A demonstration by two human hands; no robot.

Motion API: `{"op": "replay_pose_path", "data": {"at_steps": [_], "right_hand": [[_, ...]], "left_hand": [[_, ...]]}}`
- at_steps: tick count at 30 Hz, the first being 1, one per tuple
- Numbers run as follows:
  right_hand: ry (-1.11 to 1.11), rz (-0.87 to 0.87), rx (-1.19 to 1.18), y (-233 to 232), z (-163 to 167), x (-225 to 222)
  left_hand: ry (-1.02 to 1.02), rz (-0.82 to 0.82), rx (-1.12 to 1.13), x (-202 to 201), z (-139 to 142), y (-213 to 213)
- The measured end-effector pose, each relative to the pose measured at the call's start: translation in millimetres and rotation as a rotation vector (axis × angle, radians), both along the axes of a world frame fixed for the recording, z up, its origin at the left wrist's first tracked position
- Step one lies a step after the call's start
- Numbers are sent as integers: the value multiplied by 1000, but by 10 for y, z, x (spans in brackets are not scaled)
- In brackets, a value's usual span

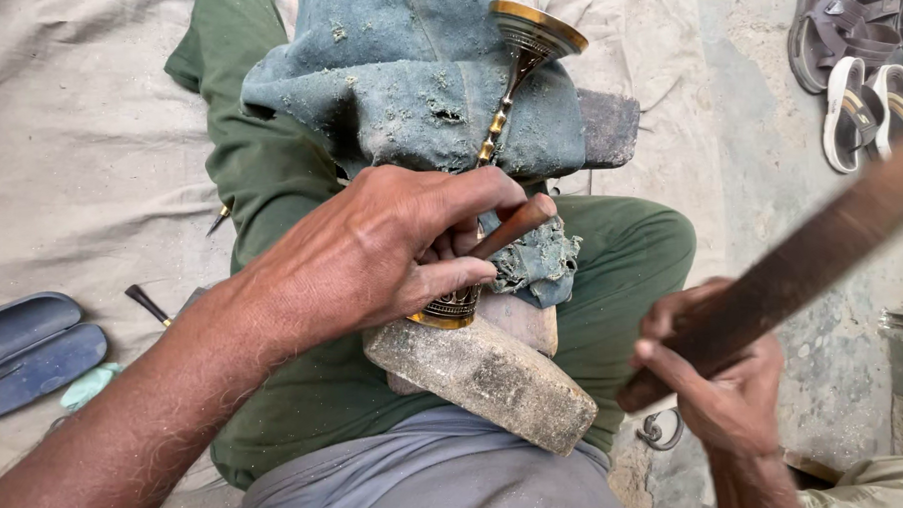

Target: The person sits on the floor with an ornate brass object resting on a stone block on their lap. They hold a small punch against the metal surface and repeatedly strike it with a wooden mallet, repositioning the punch to work different spots on the object's decorated body.

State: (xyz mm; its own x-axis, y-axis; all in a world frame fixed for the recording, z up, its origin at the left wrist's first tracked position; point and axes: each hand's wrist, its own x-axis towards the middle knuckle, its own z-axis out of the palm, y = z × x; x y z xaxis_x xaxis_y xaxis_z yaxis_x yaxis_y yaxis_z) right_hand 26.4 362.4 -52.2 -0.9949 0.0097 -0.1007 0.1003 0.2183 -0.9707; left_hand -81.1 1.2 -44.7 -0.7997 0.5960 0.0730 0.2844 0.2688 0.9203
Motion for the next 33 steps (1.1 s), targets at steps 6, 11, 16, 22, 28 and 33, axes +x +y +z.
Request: {"op": "replay_pose_path", "data": {"at_steps": [6, 11, 16, 22, 28, 33], "right_hand": [[106, 17, 728, -148, 311, -187], [110, -25, 700, -150, 373, -239], [82, 34, 772, -148, 413, -322], [120, 4, 769, -175, 405, -395], [158, 84, 957, -184, 436, -440], [142, 51, 919, -284, 523, -492]], "left_hand": [[255, -29, 92, 47, -7, -2], [249, -24, 174, 49, -73, -16], [260, -19, 118, 26, -61, -23], [240, 0, 107, 10, -29, -36], [216, 18, 111, 23, -64, -49], [235, 37, 153, 18, -60, -48]]}}
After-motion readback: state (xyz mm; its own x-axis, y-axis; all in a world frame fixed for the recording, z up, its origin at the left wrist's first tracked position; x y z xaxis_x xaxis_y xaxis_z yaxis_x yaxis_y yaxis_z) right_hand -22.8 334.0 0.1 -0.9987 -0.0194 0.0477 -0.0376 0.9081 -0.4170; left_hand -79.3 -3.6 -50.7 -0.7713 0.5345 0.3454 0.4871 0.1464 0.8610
